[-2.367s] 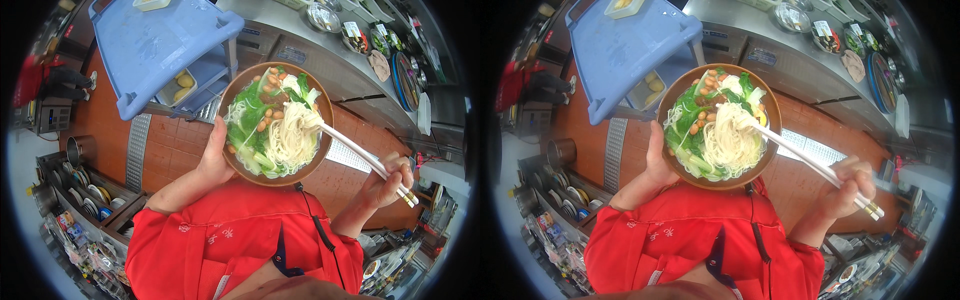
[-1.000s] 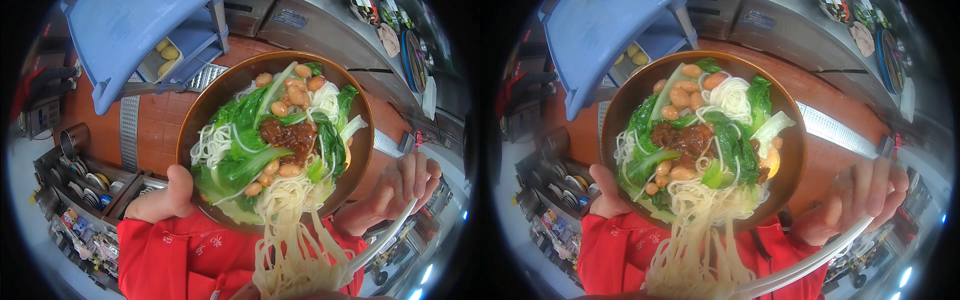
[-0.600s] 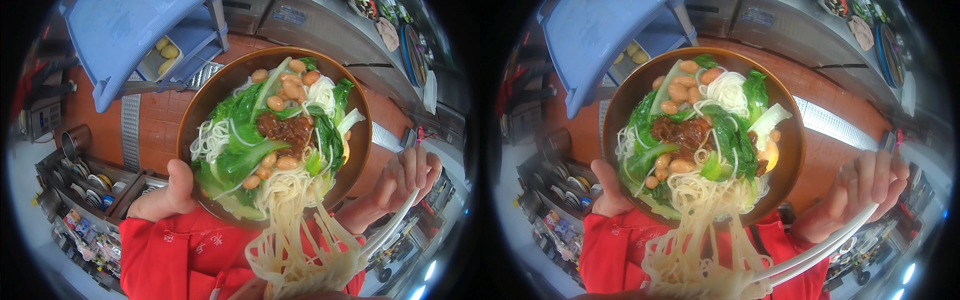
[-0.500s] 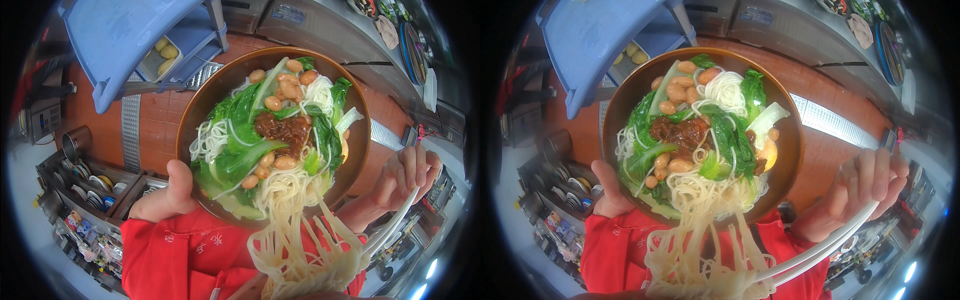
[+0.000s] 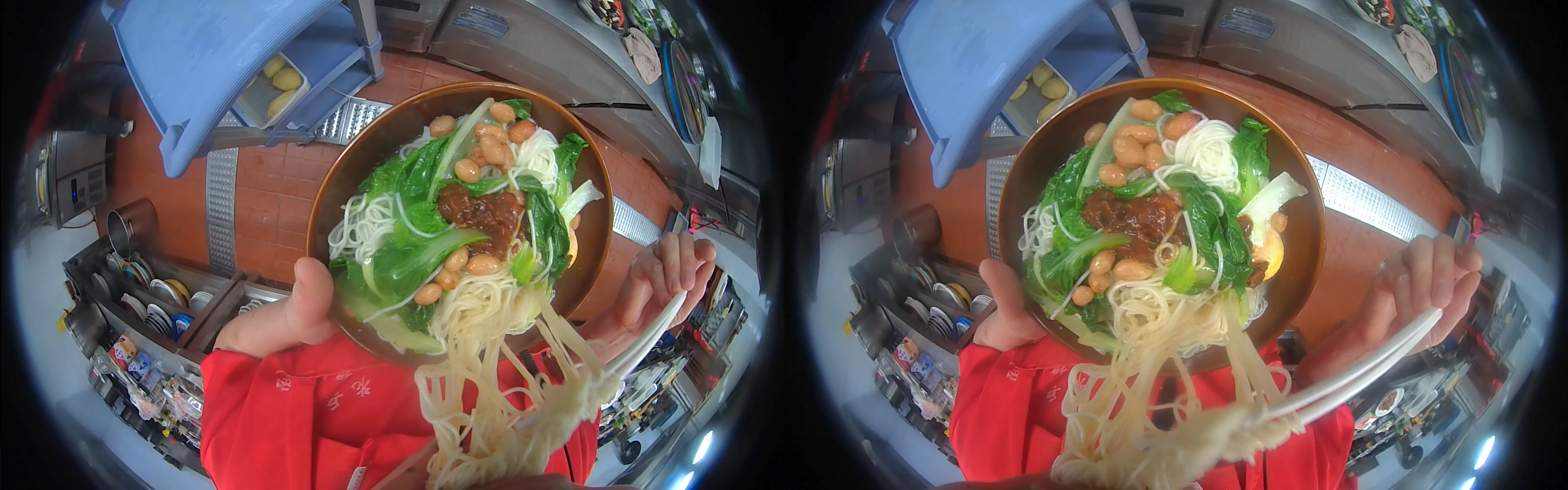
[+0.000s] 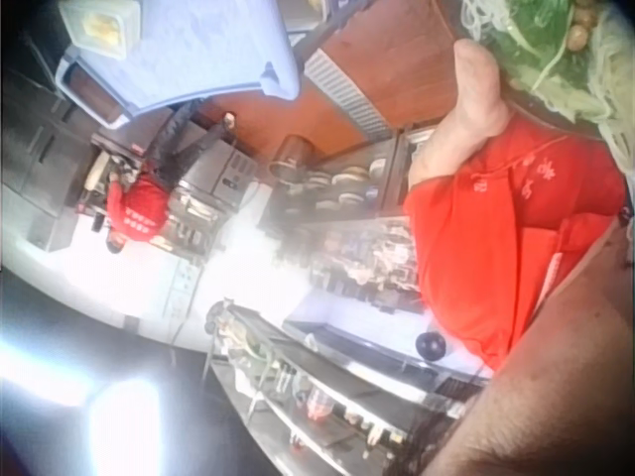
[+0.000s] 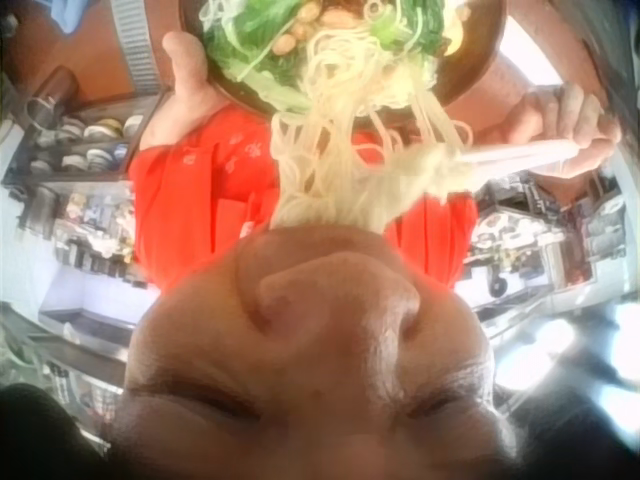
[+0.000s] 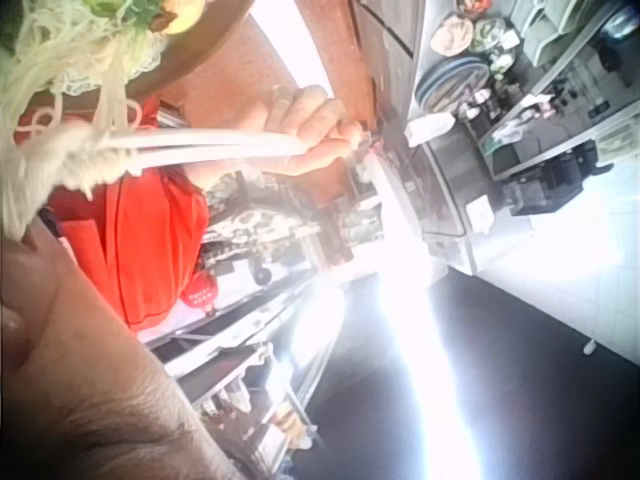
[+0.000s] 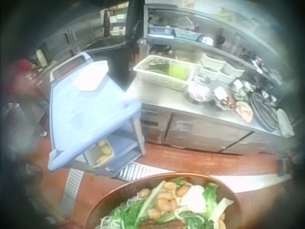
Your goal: The person assembles a noodle bowl by adding sauce from a container, then uses chopsticks to lift and mix the noodles with vegetables and peanuts. The person walks through the kitchen while holding the bowl and places it on a blue tray.
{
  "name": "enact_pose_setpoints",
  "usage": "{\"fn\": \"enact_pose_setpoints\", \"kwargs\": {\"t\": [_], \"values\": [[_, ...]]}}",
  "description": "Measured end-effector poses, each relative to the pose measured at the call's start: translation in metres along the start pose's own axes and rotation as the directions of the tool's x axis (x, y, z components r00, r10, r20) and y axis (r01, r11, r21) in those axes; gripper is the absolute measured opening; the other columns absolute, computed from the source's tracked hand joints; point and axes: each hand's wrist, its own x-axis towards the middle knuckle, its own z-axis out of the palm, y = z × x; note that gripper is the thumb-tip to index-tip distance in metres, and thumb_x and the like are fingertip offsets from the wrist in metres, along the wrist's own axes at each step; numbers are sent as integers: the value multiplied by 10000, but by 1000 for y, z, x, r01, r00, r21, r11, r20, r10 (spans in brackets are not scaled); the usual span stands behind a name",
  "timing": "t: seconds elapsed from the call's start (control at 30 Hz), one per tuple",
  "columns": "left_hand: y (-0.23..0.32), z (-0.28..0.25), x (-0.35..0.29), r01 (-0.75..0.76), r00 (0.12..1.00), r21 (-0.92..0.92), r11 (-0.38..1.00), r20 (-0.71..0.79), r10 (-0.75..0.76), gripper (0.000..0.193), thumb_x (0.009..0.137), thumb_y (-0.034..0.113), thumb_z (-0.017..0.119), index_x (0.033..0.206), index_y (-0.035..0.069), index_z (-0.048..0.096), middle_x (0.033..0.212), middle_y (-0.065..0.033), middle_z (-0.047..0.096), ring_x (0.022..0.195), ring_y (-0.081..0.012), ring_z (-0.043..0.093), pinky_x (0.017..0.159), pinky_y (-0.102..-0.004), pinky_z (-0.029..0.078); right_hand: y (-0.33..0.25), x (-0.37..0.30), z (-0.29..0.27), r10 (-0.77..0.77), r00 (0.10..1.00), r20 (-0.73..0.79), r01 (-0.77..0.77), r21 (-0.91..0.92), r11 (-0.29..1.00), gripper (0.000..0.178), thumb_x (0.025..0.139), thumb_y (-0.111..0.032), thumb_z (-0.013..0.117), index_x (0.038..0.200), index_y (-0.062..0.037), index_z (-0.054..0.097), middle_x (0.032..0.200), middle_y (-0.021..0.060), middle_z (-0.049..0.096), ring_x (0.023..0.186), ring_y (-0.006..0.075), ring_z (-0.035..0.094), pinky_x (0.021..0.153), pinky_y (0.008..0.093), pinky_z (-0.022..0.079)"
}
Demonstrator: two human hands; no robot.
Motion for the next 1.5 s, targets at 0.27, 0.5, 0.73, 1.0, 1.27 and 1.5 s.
{"fn": "enact_pose_setpoints", "kwargs": {"t": [0.27, 0.5, 0.73, 1.0, 1.27, 1.5], "values": [[1, 0, -2, 25, 999, 109, 994, 28, -28, 1005, 737, 687, 447, 1374, -1, 86, 1408, -169, 201, 1288, -265, 255, 1059, -394, 215, -12, -4, -5, -43, 993, 109, 54, -97, 994, 203, 895, -155, 494, 1004, -6, 580, 696, 61, 442, 595, 119, 408, 431, 190, 372], [9, -9, -7, 111, 992, 264, 958, 29, -123, 962, 774, 689, 363, 1368, -19, 96, 1403, -164, 221, 1280, -252, 273, 1045, -377, 236, -19, -3, -13, 2, 991, 133, 17, -144, 989, 200, 895, -203, 502, 1003, -66, 599, 700, 41, 426, 599, 118, 411, 455, 188, 374], [1, -10, -4, 82, 994, 209, 974, 50, -95, 980, 760, 709, 360, 1375, 3, 74, 1408, -165, 202, 1280, -265, 270, 1044, -384, 245, -8, -9, -1, -1, 976, 217, 67, -299, 952, 145, 893, -260, 506, 972, -194, 608, 723, 12, 433, 624, 102, 445, 510, 172, 391], [-6, -3, 5, -16, 1000, 55, 998, -7, 17, 1082, 621, 815, 362, 1380, 75, 144, 1390, -154, 254, 1256, -291, 316, 1039, -428, 284, 7, -6, 1, -2, 958, 288, 81, -261, 962, 170, 863, -246, 553, 979, -142, 621, 804, 58, 514, 657, 116, 499, 478, 176, 458], [-3, 8, -3, -24, 987, 106, 994, -155, 41, 1080, 600, 778, 443, 1386, 97, 147, 1403, -135, 238, 1269, -296, 291, 1051, -436, 260, -5, -11, 3, -58, 979, 193, 75, -84, 994, 147, 834, -143, 595, 942, -53, 639, 759, 102, 535, 631, 152, 544, 475, 218, 510], [0, -5, 4, -7, 999, 17, 1000, 44, 7, 969, 739, 638, 499, 1383, 34, 100, 1414, -178, 180, 1296, -310, 225, 1073, -417, 192, -25, -9, -3, 35, 932, 360, 25, -161, 987, 91, 805, -111, 587, 868, -59, 625, 844, 127, 544, 651, 195, 607, 542, 254, 535]]}}
